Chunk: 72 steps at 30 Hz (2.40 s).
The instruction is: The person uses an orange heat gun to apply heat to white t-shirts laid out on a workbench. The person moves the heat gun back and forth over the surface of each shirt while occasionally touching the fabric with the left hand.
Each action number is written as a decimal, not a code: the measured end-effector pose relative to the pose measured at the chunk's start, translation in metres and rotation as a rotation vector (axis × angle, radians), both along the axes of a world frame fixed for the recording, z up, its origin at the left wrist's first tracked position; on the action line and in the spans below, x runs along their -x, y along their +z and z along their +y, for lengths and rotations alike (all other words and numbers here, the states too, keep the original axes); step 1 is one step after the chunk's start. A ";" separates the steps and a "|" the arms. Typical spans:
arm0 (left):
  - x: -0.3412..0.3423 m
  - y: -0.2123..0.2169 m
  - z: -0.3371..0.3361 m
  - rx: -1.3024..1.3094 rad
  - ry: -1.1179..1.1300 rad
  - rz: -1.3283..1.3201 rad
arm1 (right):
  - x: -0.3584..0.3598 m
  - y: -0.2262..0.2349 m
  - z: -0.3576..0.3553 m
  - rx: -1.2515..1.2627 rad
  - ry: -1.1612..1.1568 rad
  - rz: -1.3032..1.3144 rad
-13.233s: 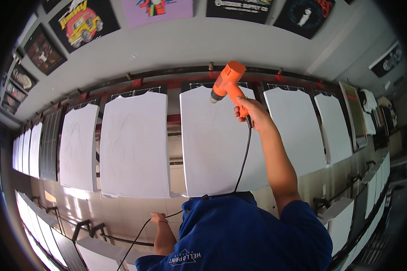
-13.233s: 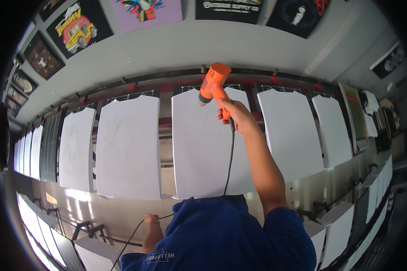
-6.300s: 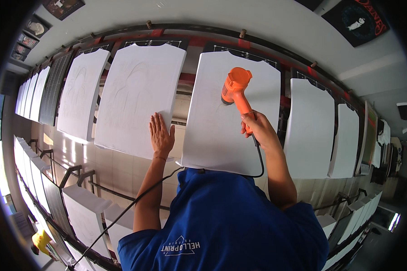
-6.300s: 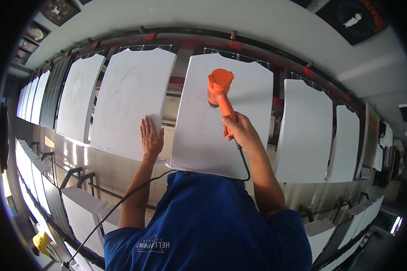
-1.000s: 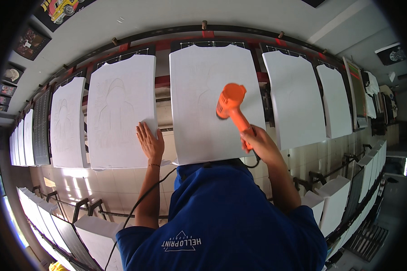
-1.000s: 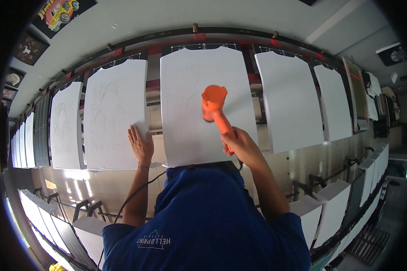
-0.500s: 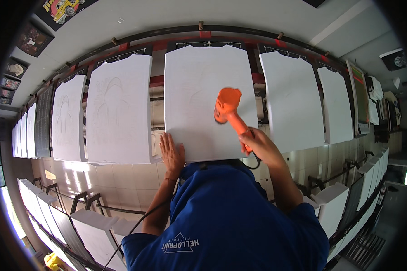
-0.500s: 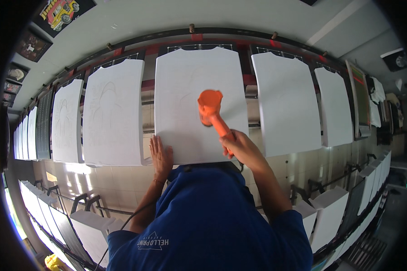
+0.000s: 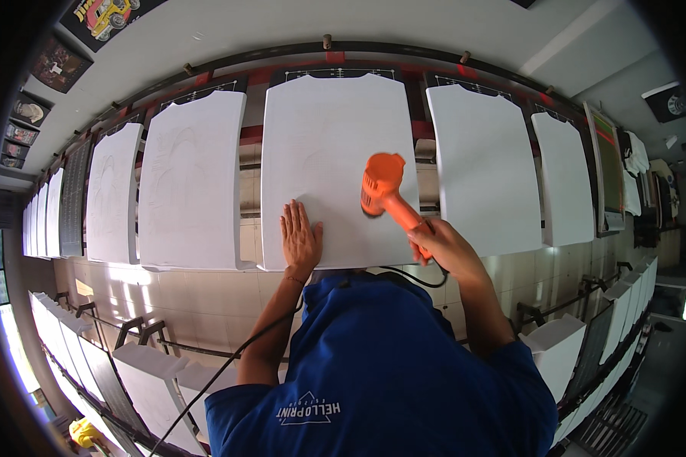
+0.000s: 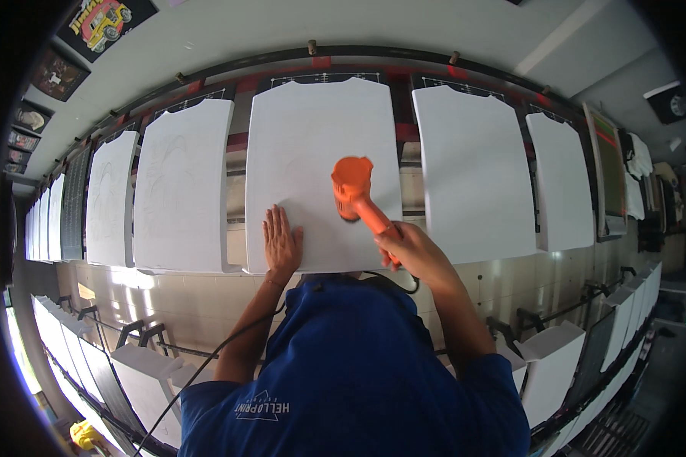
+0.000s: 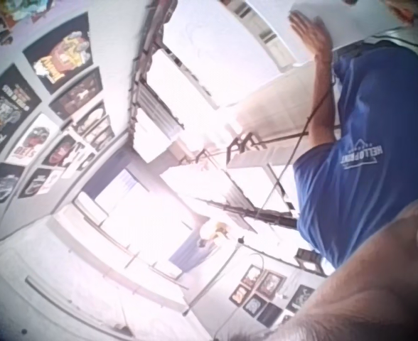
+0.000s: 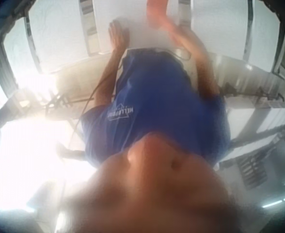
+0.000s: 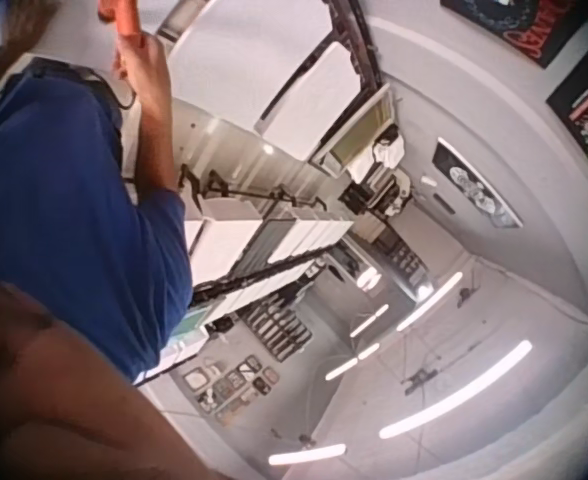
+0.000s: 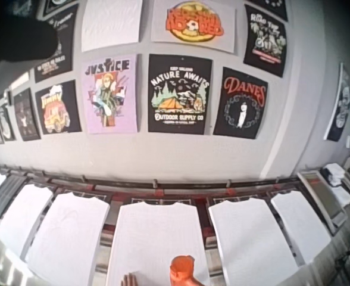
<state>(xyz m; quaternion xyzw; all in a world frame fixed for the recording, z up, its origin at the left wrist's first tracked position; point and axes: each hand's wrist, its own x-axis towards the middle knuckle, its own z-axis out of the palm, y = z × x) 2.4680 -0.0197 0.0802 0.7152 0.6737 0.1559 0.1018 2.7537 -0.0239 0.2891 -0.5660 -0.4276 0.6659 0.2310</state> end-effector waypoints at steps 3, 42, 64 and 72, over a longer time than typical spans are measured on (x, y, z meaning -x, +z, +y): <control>-0.015 0.002 -0.010 0.007 -0.035 -0.003 | -0.011 -0.001 -0.007 0.012 0.014 0.019; -0.030 -0.011 0.108 -0.109 -0.382 0.075 | 0.008 -0.028 0.087 -0.188 -0.340 0.106; -0.267 0.048 -0.001 0.151 -0.446 -0.353 | -0.196 -0.066 0.042 -0.086 -0.118 0.572; -0.406 0.071 -0.045 0.592 -0.573 -0.615 | -0.372 -0.022 0.022 0.071 -0.118 0.372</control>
